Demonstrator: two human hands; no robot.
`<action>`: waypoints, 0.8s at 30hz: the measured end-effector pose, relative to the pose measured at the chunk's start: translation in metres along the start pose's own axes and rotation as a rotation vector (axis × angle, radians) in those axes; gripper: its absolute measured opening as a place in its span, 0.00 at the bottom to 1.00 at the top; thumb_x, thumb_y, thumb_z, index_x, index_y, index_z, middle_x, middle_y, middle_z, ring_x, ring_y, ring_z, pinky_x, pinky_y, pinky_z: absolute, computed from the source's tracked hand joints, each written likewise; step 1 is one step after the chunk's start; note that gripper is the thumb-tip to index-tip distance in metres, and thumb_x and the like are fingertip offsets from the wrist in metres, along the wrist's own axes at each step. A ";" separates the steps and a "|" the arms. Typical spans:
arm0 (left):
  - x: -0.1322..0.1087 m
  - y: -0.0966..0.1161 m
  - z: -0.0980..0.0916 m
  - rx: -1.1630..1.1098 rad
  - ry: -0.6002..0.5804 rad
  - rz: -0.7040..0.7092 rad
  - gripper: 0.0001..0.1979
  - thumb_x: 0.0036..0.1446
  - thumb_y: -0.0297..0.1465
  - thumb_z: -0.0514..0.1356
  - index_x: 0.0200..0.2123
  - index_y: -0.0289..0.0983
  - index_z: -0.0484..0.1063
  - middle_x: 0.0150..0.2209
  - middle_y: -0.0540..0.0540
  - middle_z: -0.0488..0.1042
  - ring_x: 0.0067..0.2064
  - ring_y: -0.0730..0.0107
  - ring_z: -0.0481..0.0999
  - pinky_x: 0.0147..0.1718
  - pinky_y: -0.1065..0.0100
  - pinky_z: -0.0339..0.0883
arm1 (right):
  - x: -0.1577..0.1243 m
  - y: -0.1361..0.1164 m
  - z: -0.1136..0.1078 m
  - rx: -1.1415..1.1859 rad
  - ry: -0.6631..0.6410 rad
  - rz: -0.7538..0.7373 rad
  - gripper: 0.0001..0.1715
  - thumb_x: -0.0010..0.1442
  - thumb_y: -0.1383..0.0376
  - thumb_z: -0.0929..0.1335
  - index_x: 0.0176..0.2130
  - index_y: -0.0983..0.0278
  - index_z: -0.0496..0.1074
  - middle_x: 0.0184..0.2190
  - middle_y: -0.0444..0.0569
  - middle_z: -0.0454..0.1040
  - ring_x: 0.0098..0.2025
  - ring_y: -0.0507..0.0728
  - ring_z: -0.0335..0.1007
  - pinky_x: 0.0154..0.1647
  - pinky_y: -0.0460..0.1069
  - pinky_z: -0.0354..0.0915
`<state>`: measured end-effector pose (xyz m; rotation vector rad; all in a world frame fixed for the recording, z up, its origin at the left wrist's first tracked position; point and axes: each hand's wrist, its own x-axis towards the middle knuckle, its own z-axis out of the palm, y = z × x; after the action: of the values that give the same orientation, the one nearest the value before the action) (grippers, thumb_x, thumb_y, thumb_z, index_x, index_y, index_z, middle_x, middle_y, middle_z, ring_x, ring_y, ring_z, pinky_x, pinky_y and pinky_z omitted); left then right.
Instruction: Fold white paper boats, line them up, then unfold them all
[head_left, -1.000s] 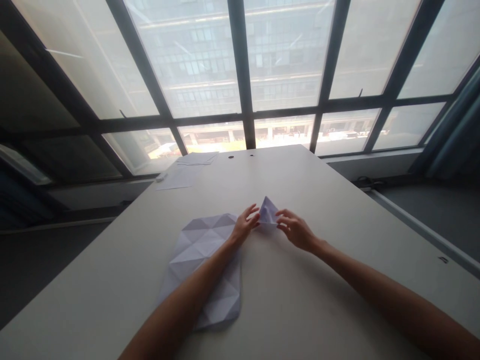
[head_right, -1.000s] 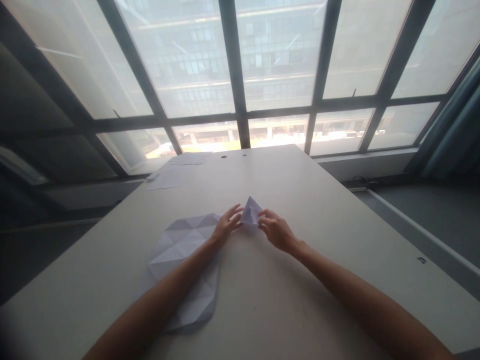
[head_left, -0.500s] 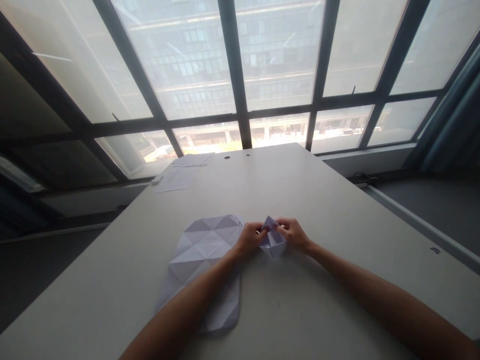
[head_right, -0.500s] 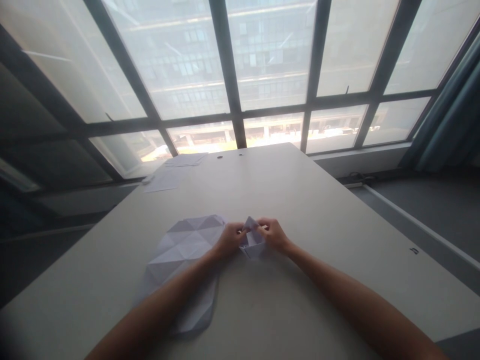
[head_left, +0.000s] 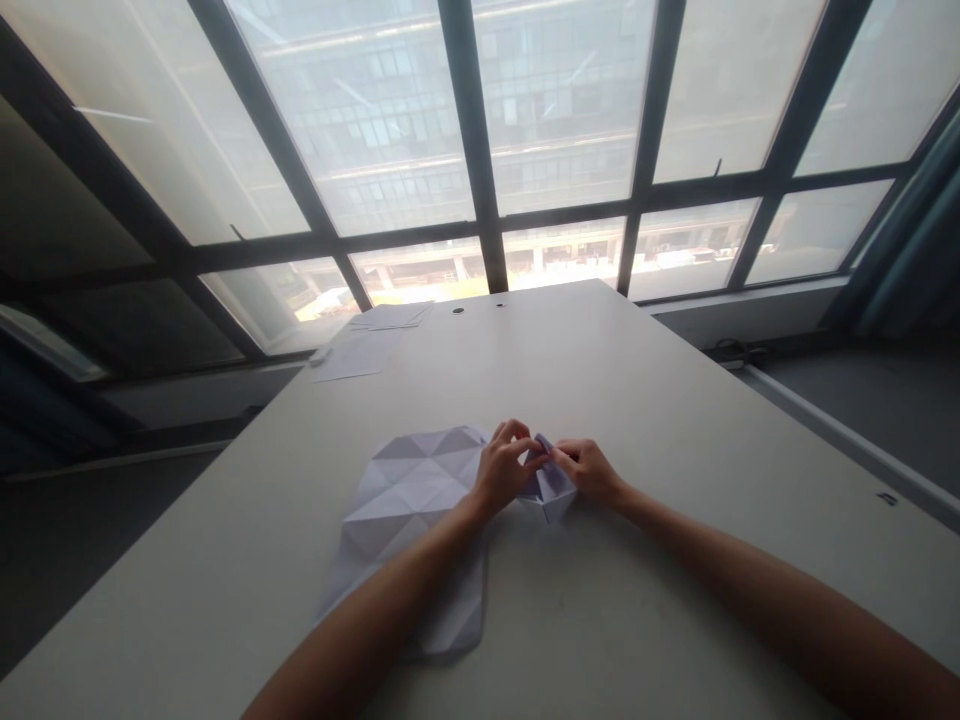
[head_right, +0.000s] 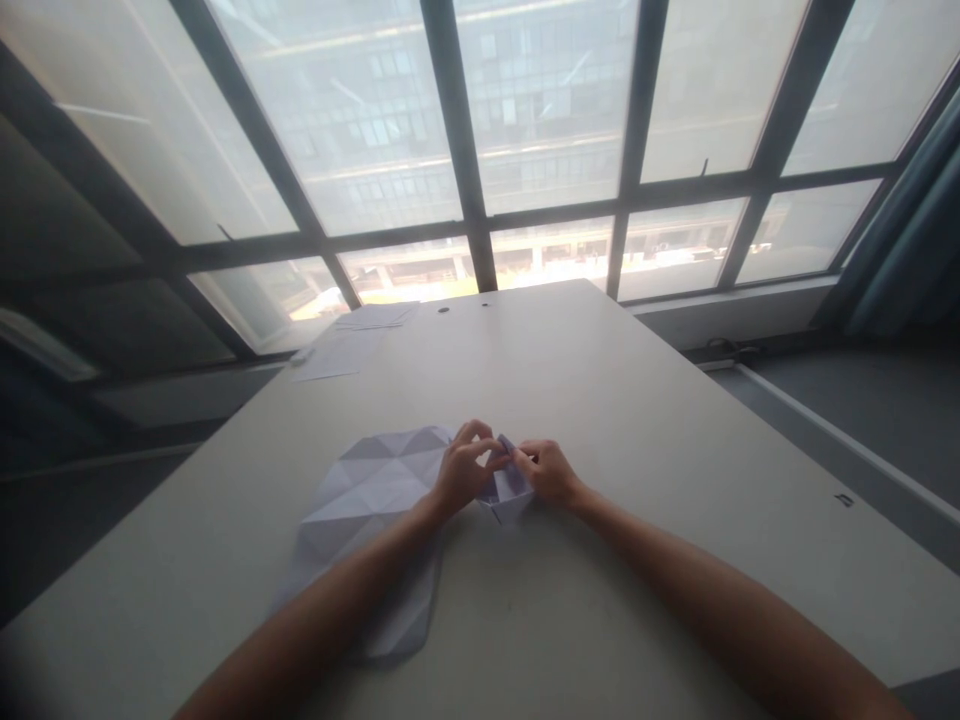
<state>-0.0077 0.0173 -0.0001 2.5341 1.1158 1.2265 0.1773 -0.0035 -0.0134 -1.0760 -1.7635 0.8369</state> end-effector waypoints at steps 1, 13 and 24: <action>0.000 0.000 0.001 -0.025 0.000 -0.015 0.01 0.55 0.31 0.66 0.32 0.41 0.77 0.37 0.46 0.70 0.42 0.65 0.70 0.40 0.65 0.68 | 0.000 0.000 0.000 -0.008 0.005 -0.002 0.21 0.62 0.58 0.62 0.26 0.66 0.74 0.23 0.45 0.71 0.26 0.52 0.61 0.27 0.46 0.55; 0.004 -0.007 -0.003 -0.729 -0.089 -0.344 0.08 0.54 0.36 0.63 0.34 0.36 0.75 0.48 0.42 0.67 0.47 0.63 0.71 0.41 0.68 0.68 | 0.001 0.002 0.002 0.026 0.078 0.051 0.26 0.62 0.53 0.62 0.20 0.65 0.67 0.18 0.42 0.61 0.21 0.50 0.53 0.22 0.46 0.48; 0.005 -0.006 0.001 -0.834 -0.018 -0.439 0.12 0.55 0.39 0.63 0.33 0.35 0.72 0.50 0.41 0.70 0.49 0.59 0.72 0.46 0.63 0.67 | -0.005 -0.011 0.003 -0.294 0.305 -0.173 0.12 0.58 0.65 0.68 0.44 0.60 0.70 0.37 0.48 0.68 0.36 0.55 0.65 0.35 0.49 0.64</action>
<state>-0.0086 0.0249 -0.0003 1.5828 0.8356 1.1954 0.1720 -0.0122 -0.0069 -1.1504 -1.7187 0.2932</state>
